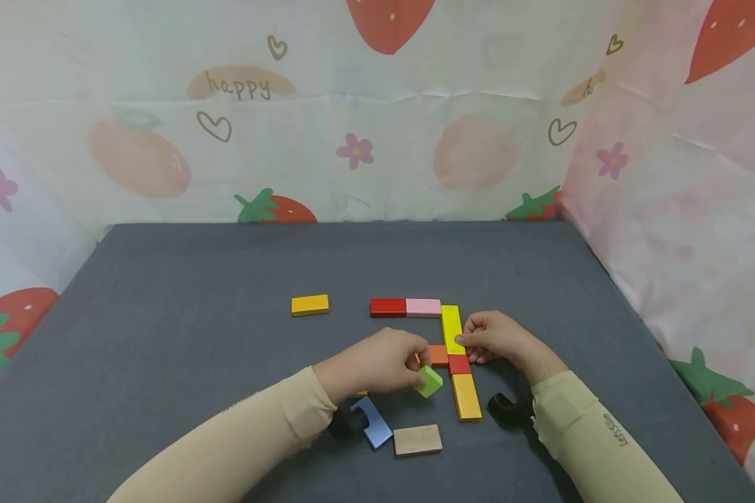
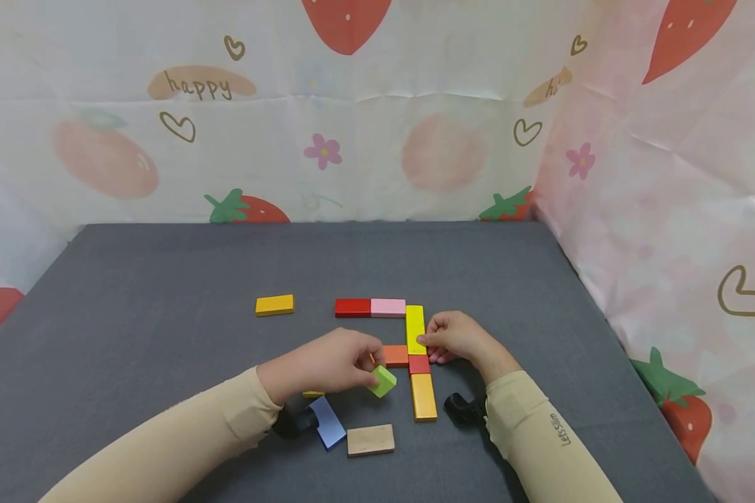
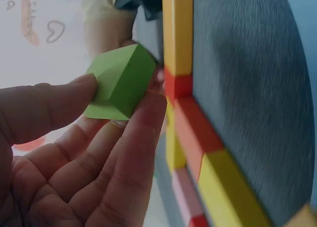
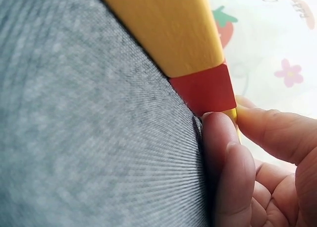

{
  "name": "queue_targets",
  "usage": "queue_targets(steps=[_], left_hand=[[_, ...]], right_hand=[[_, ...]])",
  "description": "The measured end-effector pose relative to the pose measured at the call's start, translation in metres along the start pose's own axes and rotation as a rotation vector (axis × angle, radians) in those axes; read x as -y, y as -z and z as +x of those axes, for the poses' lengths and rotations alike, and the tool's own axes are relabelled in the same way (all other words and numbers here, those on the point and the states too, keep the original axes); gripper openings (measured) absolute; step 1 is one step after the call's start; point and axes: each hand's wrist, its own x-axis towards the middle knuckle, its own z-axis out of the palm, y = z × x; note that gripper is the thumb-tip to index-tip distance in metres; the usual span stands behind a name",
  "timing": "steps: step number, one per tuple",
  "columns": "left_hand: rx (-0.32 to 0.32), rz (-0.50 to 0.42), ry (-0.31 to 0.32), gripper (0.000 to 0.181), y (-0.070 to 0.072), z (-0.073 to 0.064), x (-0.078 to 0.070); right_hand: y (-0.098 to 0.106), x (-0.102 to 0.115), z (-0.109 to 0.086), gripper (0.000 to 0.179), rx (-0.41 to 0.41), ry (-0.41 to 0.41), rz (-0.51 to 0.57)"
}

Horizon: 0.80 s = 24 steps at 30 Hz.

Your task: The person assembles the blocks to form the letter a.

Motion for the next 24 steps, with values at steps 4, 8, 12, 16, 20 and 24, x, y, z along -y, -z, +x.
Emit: queue_targets(steps=[4,8,12,16,20,24], left_hand=[[0.036,-0.013,-0.041,0.013,-0.011,0.004,-0.006],[0.07,-0.034,-0.097,0.011,-0.019,0.007,-0.011],[0.105,-0.073,-0.101,0.008,-0.025,0.011,-0.014],[0.14,-0.063,-0.089,0.008,-0.031,0.015,-0.015],[0.183,-0.033,-0.066,0.007,-0.036,0.02,-0.016],[0.216,-0.033,-0.029,0.008,-0.039,0.022,-0.016]], right_hand=[[0.0,-0.001,0.0,0.02,0.006,0.015,0.015],[0.001,-0.003,0.001,0.02,0.01,0.032,0.023],[0.002,-0.004,0.001,0.02,0.016,0.045,0.026],[0.002,-0.004,0.001,0.019,0.018,0.052,0.028],[0.001,-0.004,0.001,0.018,0.008,0.05,0.025],[0.001,-0.004,0.001,0.018,-0.004,0.045,0.019]])
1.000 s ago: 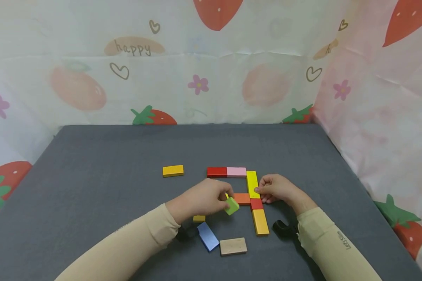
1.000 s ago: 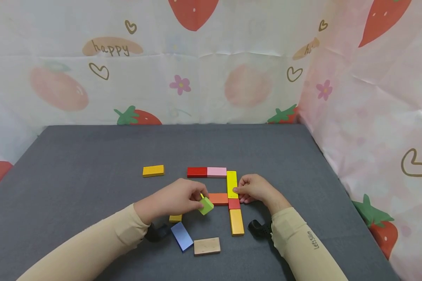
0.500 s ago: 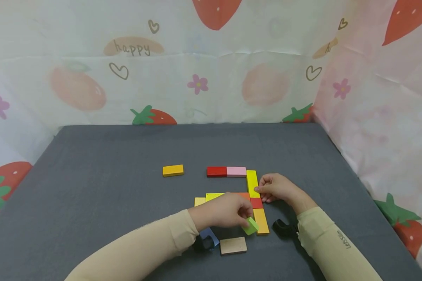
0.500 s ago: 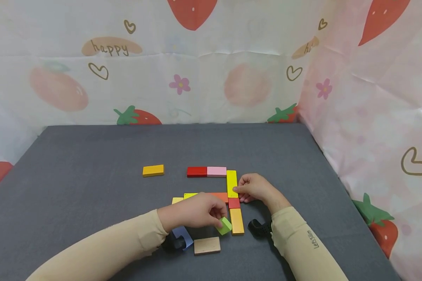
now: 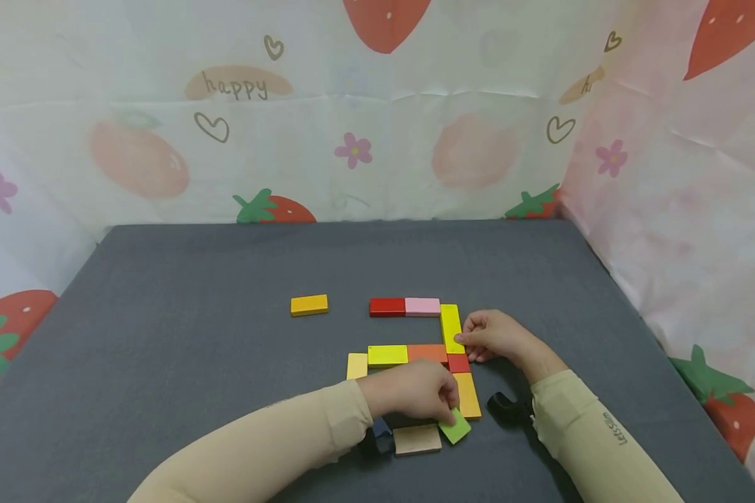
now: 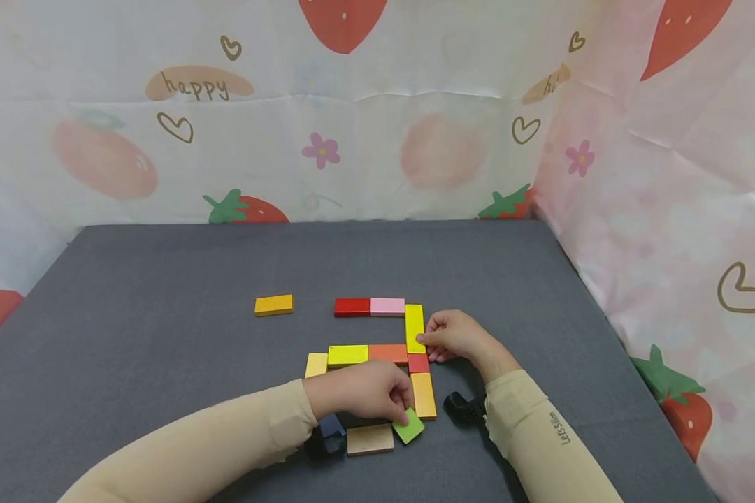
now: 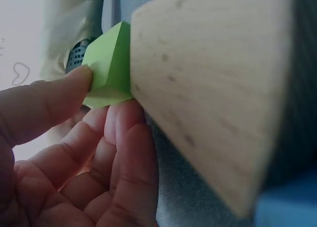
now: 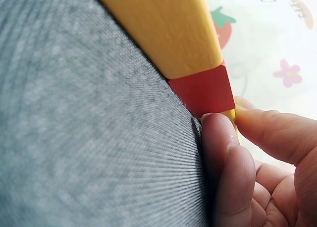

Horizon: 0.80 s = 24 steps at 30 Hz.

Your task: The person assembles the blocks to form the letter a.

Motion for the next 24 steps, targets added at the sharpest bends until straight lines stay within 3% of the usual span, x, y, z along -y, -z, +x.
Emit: queue_targets(steps=[10,24], left_hand=[[0.012,-0.01,0.026,0.011,-0.0039,0.0034,-0.0005],[0.001,0.071,0.061,0.01,-0.0061,0.0035,-0.0053]], right_hand=[[-0.0004,0.0012,-0.0005,0.018,-0.001,-0.003,-0.004],[-0.0005,0.0,0.0017,0.018,-0.002,-0.019,-0.006]])
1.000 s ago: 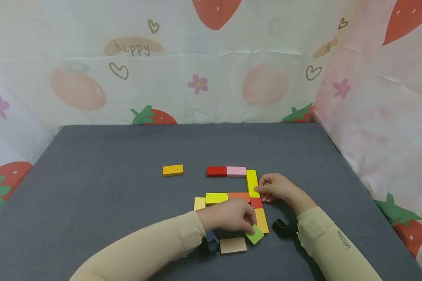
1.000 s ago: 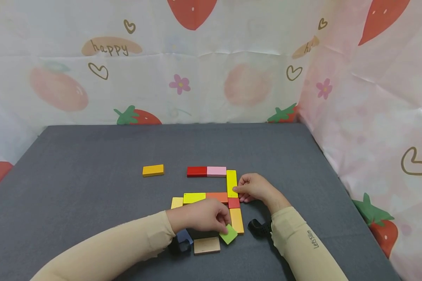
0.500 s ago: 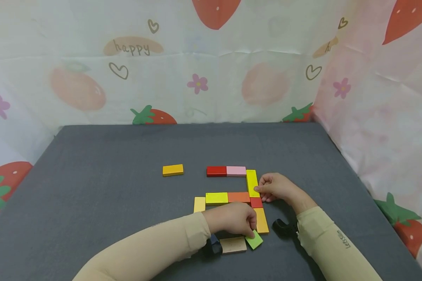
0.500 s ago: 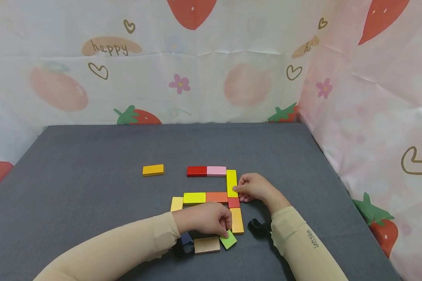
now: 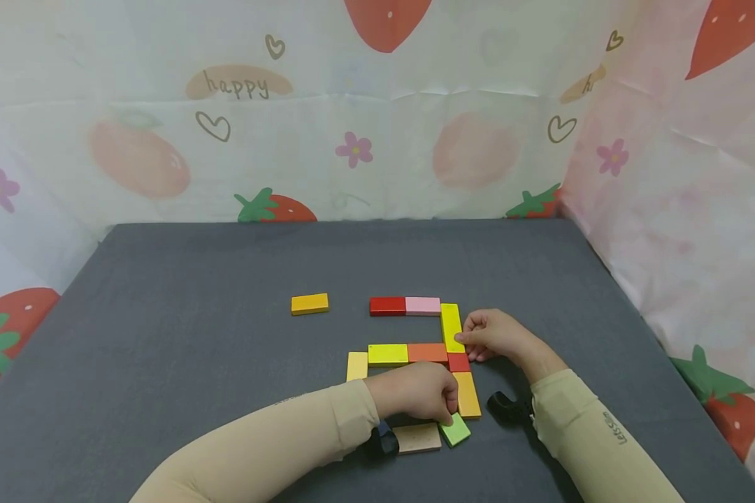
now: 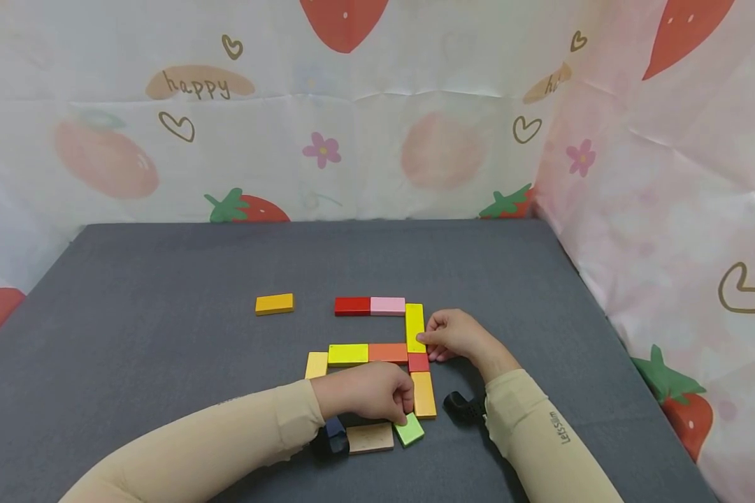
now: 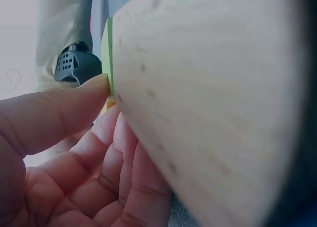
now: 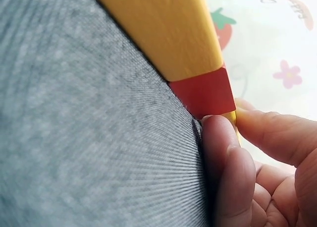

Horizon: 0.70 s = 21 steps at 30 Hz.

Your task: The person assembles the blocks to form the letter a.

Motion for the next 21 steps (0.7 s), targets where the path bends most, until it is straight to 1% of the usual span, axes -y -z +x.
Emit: queue_targets(steps=[6,12,17,21], left_hand=[[0.004,0.021,0.011,0.008,0.0,0.0,0.0],[0.013,0.048,-0.002,0.007,0.0,-0.001,0.0],[0.004,0.023,-0.009,0.007,0.003,-0.002,0.003],[-0.013,0.001,0.006,0.005,0.01,-0.005,0.007]], right_hand=[[0.0,0.0,0.001,0.018,0.006,0.014,-0.001],[-0.001,-0.002,0.002,0.019,-0.002,0.011,-0.002],[-0.001,-0.002,0.002,0.019,-0.003,0.008,0.001],[-0.001,-0.001,0.001,0.019,-0.003,0.008,0.003]])
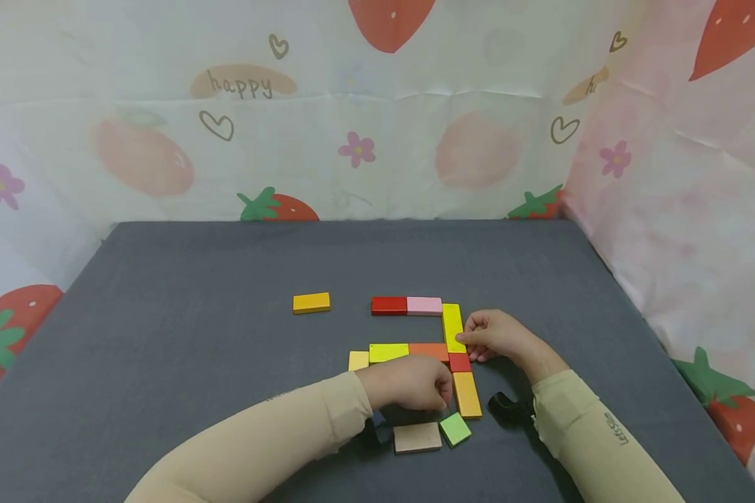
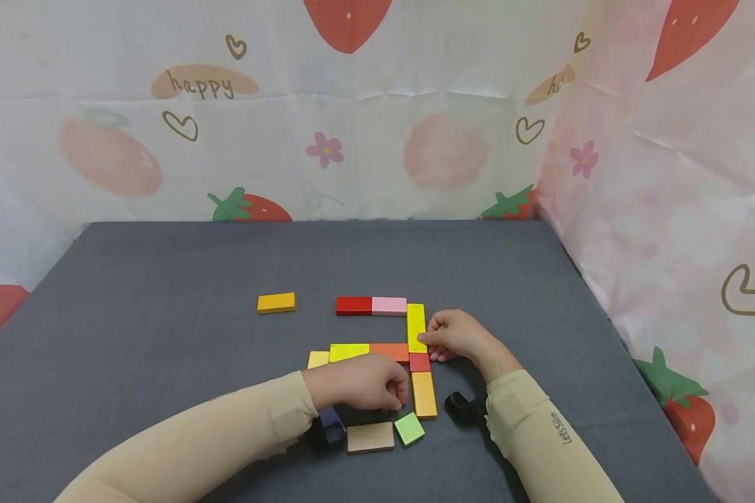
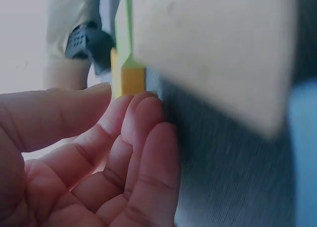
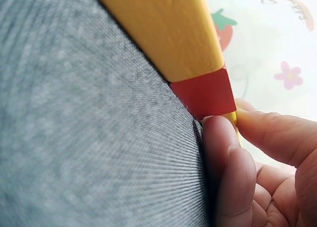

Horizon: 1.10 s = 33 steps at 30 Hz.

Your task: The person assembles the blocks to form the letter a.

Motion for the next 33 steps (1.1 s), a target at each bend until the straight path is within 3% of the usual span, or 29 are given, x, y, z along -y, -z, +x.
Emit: queue_targets(steps=[6,12,17,24,29,33], left_hand=[[-0.062,-0.029,0.032,0.003,0.019,-0.006,0.008],[-0.197,-0.027,0.06,0.004,0.041,-0.017,0.032],[-0.304,-0.029,0.14,0.007,0.066,-0.029,0.062],[-0.428,-0.011,0.227,0.014,0.1,-0.044,0.119],[-0.475,-0.017,0.256,0.016,0.109,-0.049,0.152],[-0.478,-0.015,0.268,0.017,0.112,-0.05,0.17]], right_hand=[[0.0,0.001,-0.001,0.019,0.003,-0.002,0.001],[-0.001,0.001,-0.001,0.02,-0.011,-0.031,-0.018],[-0.001,0.001,-0.001,0.02,-0.023,-0.045,-0.027],[-0.002,0.001,-0.001,0.021,-0.027,-0.043,-0.034],[-0.003,0.001,-0.001,0.021,-0.031,-0.045,-0.035],[-0.003,0.002,-0.001,0.02,-0.032,-0.039,-0.039]])
